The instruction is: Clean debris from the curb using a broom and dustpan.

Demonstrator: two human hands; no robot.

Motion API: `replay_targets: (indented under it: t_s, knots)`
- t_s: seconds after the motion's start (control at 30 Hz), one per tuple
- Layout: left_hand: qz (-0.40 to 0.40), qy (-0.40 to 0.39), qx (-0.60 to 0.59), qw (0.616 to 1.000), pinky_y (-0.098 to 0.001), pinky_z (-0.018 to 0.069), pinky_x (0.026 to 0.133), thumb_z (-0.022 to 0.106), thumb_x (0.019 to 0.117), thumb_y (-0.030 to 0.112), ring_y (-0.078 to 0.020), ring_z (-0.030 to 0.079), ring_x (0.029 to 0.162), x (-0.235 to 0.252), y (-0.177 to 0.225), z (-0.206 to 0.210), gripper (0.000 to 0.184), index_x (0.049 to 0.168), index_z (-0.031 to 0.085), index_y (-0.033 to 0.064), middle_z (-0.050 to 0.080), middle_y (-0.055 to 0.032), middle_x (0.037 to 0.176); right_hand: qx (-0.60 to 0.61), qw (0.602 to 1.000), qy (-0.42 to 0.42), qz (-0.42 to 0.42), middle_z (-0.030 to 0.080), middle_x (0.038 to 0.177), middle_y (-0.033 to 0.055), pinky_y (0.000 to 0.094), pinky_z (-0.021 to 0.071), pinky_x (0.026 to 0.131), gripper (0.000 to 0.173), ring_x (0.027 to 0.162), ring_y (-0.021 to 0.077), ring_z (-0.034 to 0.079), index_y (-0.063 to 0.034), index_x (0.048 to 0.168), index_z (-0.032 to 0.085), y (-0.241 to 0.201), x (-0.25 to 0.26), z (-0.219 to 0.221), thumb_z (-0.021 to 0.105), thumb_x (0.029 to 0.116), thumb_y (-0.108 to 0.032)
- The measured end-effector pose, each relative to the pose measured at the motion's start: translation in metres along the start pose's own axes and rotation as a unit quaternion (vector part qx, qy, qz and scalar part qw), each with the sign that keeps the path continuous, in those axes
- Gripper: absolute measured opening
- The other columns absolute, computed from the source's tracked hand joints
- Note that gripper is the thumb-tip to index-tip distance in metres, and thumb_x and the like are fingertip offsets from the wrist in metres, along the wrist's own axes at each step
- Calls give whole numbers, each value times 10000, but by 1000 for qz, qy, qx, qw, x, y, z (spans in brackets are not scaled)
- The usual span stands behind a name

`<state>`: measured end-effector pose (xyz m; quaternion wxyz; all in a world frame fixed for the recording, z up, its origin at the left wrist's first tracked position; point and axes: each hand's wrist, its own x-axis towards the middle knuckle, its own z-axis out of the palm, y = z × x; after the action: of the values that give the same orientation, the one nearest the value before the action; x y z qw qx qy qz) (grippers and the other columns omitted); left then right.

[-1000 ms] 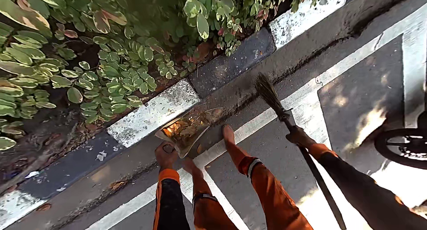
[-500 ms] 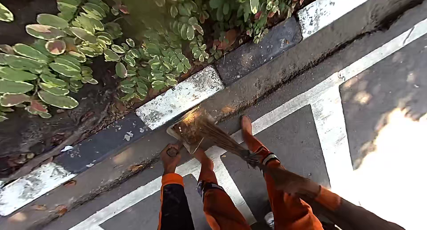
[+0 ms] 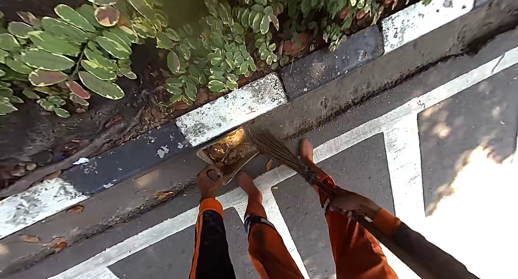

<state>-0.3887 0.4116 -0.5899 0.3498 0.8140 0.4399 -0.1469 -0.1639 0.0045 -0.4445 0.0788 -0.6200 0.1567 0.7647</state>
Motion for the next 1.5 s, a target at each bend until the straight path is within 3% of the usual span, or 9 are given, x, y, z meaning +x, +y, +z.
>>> replay_targets:
  t_s: [0.13, 0.3, 0.47, 0.6, 0.73, 0.9, 1.13, 1.3, 1.5]
  knots:
    - [-50, -25, 28, 998, -623, 475, 959, 735, 732, 46, -439, 655, 1096, 10, 2, -7, 284, 1011, 719, -2, 706, -250, 1088, -58, 974, 216, 35, 500, 656, 62, 331, 465, 476, 153, 487, 154, 500, 6, 1031, 563, 15, -12, -46, 636, 968, -112]
    - [-15, -3, -14, 1000, -600, 506, 881, 739, 726, 63, -391, 684, 1002, 15, -28, -13, 239, 959, 716, 11, 720, -212, 1003, -194, 940, 279, -9, 563, 1377, 333, 673, 462, 1011, 861, 1251, 508, 573, -71, 1606, 291, -89, 99, 8, 726, 873, -192]
    - [106, 24, -156, 982, -416, 560, 806, 694, 642, 25, -210, 696, 841, -5, -115, -33, 202, 833, 657, -25, 709, -124, 851, -230, 966, 89, -72, 607, 1292, 289, 646, 509, 921, 823, 1146, 461, 621, -129, 1586, 348, -121, 78, 172, 718, 851, -121]
    - [55, 15, -113, 992, -466, 559, 843, 695, 643, -24, -268, 710, 889, -16, -139, -73, 233, 872, 670, -52, 727, -170, 904, -104, 994, 1, -31, 505, 671, 47, 352, 459, 510, 161, 506, 161, 497, -32, 1025, 563, -66, 3, 184, 647, 930, -132]
    - [39, 3, -57, 998, -535, 527, 879, 712, 670, -29, -343, 694, 934, -15, -154, -93, 233, 899, 678, -60, 717, -213, 944, -31, 985, 170, 1, 523, 666, 74, 343, 471, 476, 141, 493, 167, 520, -1, 1023, 568, -3, -9, 133, 636, 951, -101]
    - [2, -17, 15, 1000, -584, 503, 886, 737, 681, -17, -385, 681, 971, -4, -130, -86, 256, 932, 693, -32, 708, -231, 981, -102, 964, 245, 16, 587, 1356, 310, 653, 489, 982, 886, 1226, 487, 598, -166, 1633, 242, -66, 106, 119, 697, 872, -146]
    - [-23, -25, 46, 998, -631, 473, 968, 767, 701, 12, -447, 648, 1108, -7, -116, -83, 312, 1006, 712, -18, 695, -270, 1105, 78, 996, -2, -46, 445, 565, -17, 233, 399, 395, 105, 406, 81, 432, -71, 951, 505, -39, 17, 166, 608, 960, -56]
    - [-56, -45, 63, 995, -609, 470, 986, 748, 733, 0, -439, 635, 1138, -3, -105, -85, 300, 1032, 718, -9, 691, -264, 1138, 110, 979, 153, 72, 483, 617, 45, 308, 450, 437, 82, 441, 141, 481, -20, 996, 531, 45, -3, 179, 593, 957, -57]
    - [-13, -14, 30, 999, -588, 482, 962, 765, 690, -6, -403, 657, 1083, 3, -135, -87, 294, 980, 716, -7, 707, -237, 1084, 181, 982, 56, 8, 508, 658, 15, 282, 457, 491, 111, 492, 110, 486, -25, 994, 587, -23, 56, 268, 647, 964, -114]
